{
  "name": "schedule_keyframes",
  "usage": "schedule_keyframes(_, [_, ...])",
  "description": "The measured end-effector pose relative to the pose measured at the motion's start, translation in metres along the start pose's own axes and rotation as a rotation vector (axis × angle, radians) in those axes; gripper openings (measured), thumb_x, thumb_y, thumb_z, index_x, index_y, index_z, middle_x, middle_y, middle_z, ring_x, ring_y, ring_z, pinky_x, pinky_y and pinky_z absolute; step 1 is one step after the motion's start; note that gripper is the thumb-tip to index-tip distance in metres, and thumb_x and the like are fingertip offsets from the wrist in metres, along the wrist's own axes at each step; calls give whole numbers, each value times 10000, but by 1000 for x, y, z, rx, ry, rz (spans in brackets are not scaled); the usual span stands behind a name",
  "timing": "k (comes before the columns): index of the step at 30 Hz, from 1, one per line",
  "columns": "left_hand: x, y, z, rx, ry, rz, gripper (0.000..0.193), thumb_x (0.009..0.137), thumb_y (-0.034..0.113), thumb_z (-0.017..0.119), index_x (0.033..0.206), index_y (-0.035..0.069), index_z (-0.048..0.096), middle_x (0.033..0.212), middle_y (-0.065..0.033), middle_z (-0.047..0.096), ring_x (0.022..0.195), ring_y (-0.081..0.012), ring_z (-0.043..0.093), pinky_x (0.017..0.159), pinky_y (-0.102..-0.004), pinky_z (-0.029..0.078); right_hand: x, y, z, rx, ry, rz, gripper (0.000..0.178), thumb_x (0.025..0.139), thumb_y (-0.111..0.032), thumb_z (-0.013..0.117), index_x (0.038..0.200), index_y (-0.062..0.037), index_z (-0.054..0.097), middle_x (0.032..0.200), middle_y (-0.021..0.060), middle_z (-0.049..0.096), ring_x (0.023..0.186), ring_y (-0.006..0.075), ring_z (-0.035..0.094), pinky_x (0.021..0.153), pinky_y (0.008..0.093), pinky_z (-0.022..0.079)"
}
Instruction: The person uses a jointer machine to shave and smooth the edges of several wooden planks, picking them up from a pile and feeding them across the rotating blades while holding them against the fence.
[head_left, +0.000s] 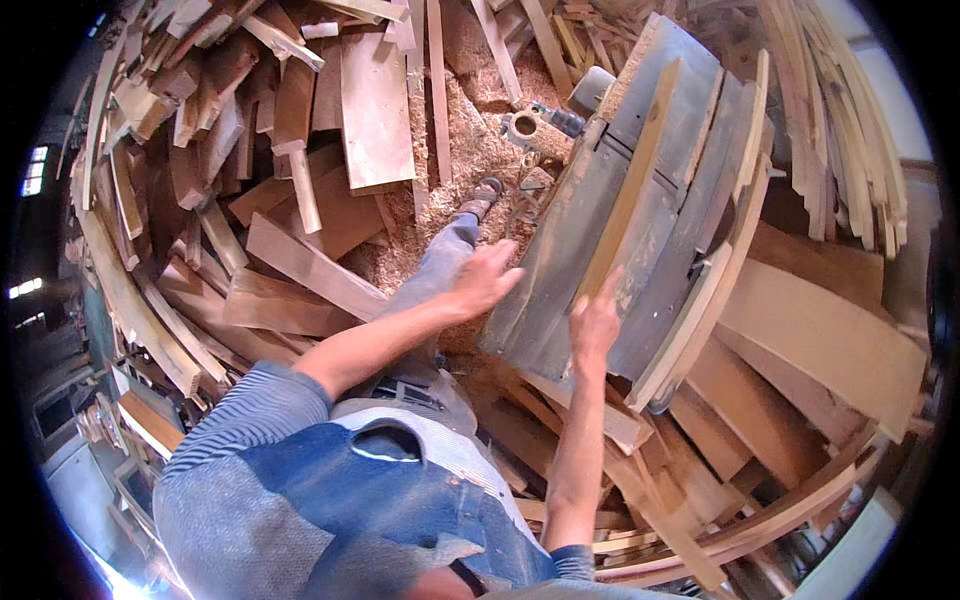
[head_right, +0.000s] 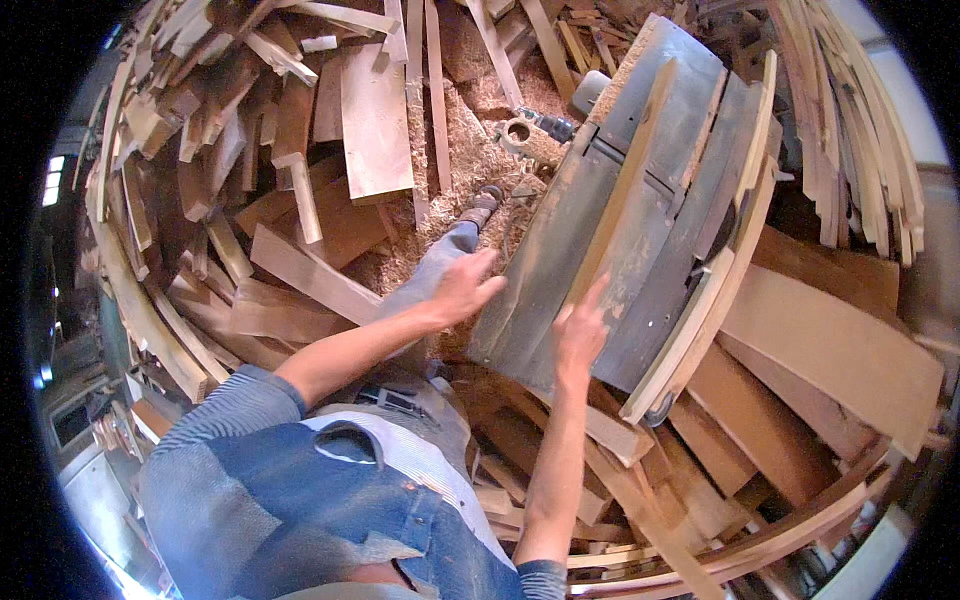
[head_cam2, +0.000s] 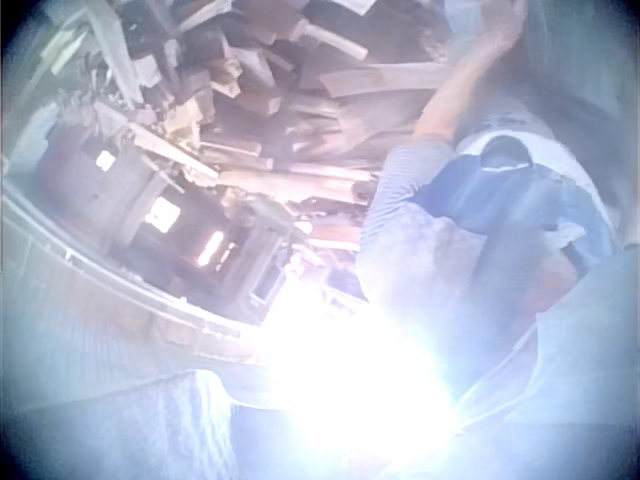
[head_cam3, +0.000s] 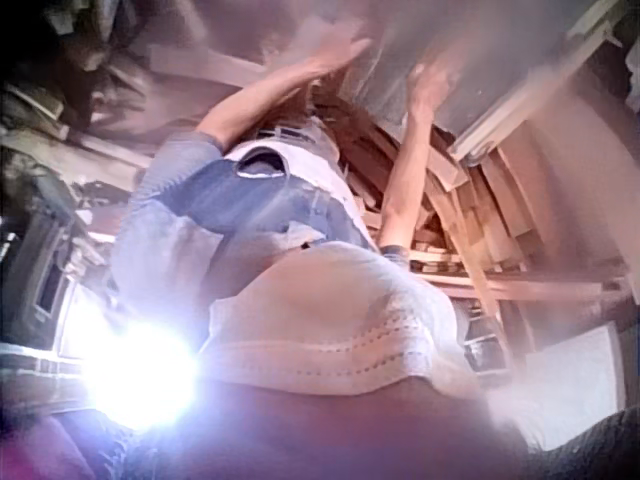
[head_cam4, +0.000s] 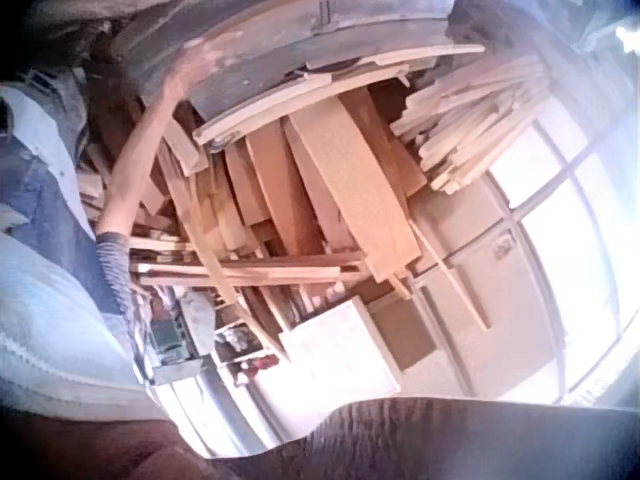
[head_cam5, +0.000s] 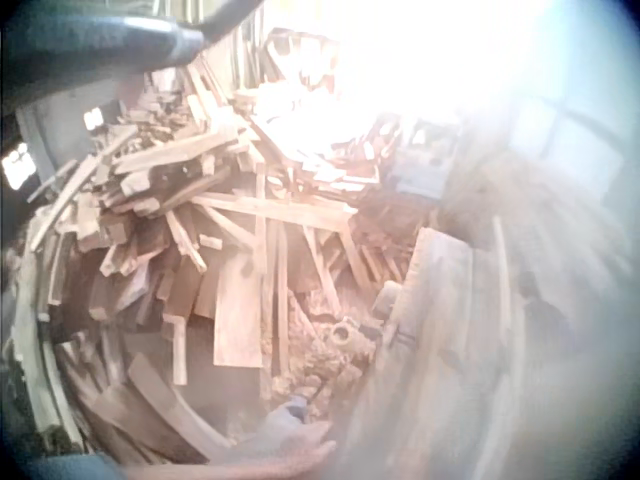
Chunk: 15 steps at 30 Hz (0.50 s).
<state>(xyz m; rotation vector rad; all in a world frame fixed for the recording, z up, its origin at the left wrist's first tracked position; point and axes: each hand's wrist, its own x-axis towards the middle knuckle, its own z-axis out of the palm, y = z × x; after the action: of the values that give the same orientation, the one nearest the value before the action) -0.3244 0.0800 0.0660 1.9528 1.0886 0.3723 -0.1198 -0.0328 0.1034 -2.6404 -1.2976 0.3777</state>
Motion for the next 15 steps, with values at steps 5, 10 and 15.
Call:
schedule_keyframes(5, [19, 70, 63, -41, 69, 114, 600, 955, 374, 650, 1310, -94, 527, 1305, -273, 590, 1184, -432, 577, 1028, -498, 459, -160, -5, 13, 62, -38, 61, 869, 892, -94, 601, 1633, -60, 146, 923, 301, 641, 814, 463, 659, 717, 540, 531])
schedule_keyframes(10, [-3, 114, 99, 63, 25, 15, 583, 959, 346, 648, 1328, -73, 482, 1349, -252, 549, 1194, -419, 566, 1024, -506, 457, -282, 0, 26, 87, -106, 145, 861, 912, -89, 625, 1635, -82, 156, 868, 265, 614, 793, 443, 649, 697, 530, 534])
schedule_keyframes(15, [-39, 102, 121, 71, 91, 16, 527, 966, 269, 619, 1335, -71, 459, 1308, -252, 557, 1140, -433, 578, 997, -508, 468, -336, -2, 21, 94, -156, 171, 846, 912, -105, 636, 1631, -92, 190, 836, 244, 606, 734, 433, 646, 632, 531, 538])
